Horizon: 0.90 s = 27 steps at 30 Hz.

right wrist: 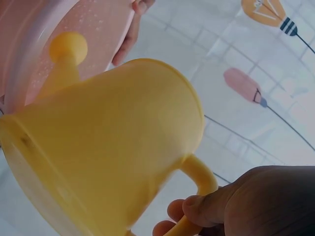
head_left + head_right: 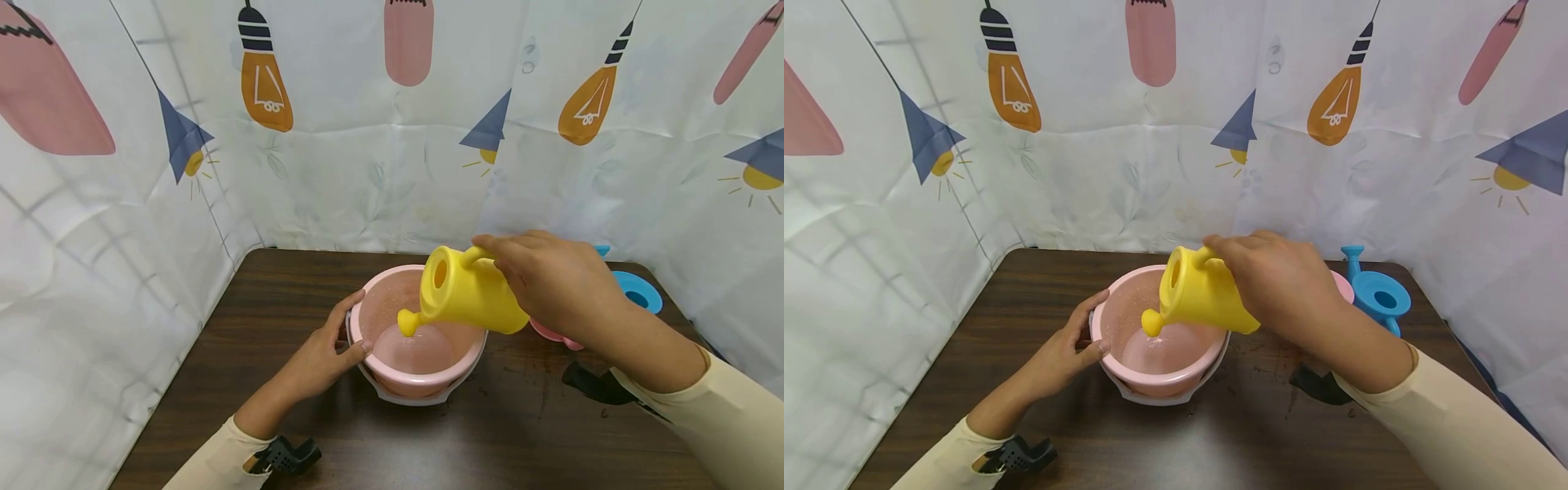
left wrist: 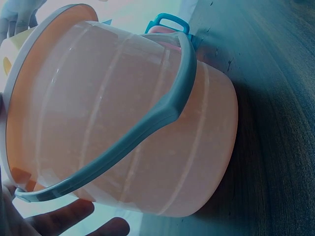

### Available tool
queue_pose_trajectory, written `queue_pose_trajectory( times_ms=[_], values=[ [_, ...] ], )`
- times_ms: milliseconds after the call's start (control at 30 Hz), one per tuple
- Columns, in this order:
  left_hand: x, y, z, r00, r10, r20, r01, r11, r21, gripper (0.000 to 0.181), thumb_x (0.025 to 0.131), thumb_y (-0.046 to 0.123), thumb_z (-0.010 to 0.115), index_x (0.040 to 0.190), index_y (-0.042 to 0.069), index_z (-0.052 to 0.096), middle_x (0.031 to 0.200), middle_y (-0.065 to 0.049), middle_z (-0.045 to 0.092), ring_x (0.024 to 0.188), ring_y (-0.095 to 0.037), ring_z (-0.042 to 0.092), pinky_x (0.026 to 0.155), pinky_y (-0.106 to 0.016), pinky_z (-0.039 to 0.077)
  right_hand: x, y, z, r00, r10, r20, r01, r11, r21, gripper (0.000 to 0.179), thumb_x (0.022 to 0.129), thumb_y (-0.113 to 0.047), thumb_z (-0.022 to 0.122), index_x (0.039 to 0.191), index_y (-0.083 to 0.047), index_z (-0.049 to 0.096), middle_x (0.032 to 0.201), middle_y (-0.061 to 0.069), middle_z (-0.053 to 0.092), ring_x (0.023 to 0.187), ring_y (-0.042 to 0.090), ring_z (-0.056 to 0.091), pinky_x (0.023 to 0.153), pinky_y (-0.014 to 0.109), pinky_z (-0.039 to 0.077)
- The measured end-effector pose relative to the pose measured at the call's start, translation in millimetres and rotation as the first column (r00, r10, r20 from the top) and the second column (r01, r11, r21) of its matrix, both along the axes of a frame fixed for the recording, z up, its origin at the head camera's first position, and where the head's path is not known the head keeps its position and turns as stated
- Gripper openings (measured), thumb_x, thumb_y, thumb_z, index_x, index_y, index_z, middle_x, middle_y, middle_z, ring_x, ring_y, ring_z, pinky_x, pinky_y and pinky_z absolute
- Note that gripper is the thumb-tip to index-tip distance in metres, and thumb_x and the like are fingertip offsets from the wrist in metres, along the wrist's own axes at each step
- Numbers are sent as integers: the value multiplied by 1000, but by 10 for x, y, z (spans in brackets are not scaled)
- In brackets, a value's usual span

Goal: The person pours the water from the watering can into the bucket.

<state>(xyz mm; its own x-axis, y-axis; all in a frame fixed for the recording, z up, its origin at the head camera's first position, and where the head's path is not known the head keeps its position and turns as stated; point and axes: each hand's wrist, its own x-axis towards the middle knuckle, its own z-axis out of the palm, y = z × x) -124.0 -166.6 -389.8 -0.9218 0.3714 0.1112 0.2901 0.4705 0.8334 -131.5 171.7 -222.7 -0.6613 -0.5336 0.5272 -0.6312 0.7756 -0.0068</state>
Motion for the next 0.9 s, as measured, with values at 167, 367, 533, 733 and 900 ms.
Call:
queue_pose_trajectory(
  times_ms=[167,367,533,733,900],
  values=[
    [-2,-4,-4,1000,0,-5,0,1000,2,76,99,43,62,162,35,18,142,-19,55,124,-29,59,102,-54,46,1,-24,-2,1000,-2,-11,2,1000,18,36,93,-2,70,124,-21,75,102,-3,76,97,24,70,50,47,52],
    [-3,-2,-4,1000,-1,-2,1,1000,2,76,100,44,61,162,36,18,141,-19,55,124,-28,59,102,-54,46,6,-48,-4,1000,9,-29,-8,999,48,38,91,0,72,124,-20,74,103,-1,76,98,25,70,51,49,52],
    [-4,-3,-6,1000,-2,-1,2,1000,1,76,100,45,61,162,36,17,143,-19,53,125,-28,59,102,-54,46,4,-60,-4,999,22,-36,-20,998,65,39,91,1,72,124,-19,74,103,0,76,98,26,70,49,48,51],
    [-9,-10,-17,1000,-4,2,4,1000,1,76,100,44,61,162,37,17,144,-19,53,126,-29,58,103,-54,46,-3,-83,-9,998,23,-52,-19,996,81,39,91,0,70,125,-19,73,104,0,77,100,26,70,47,48,51],
    [-11,-12,-21,1000,-5,6,5,1000,3,76,100,45,61,162,37,17,143,-18,54,125,-28,58,103,-54,46,-3,-105,-9,998,24,-54,-19,995,95,39,92,-1,70,127,-19,73,106,1,76,101,27,69,49,49,52]
  ],
)
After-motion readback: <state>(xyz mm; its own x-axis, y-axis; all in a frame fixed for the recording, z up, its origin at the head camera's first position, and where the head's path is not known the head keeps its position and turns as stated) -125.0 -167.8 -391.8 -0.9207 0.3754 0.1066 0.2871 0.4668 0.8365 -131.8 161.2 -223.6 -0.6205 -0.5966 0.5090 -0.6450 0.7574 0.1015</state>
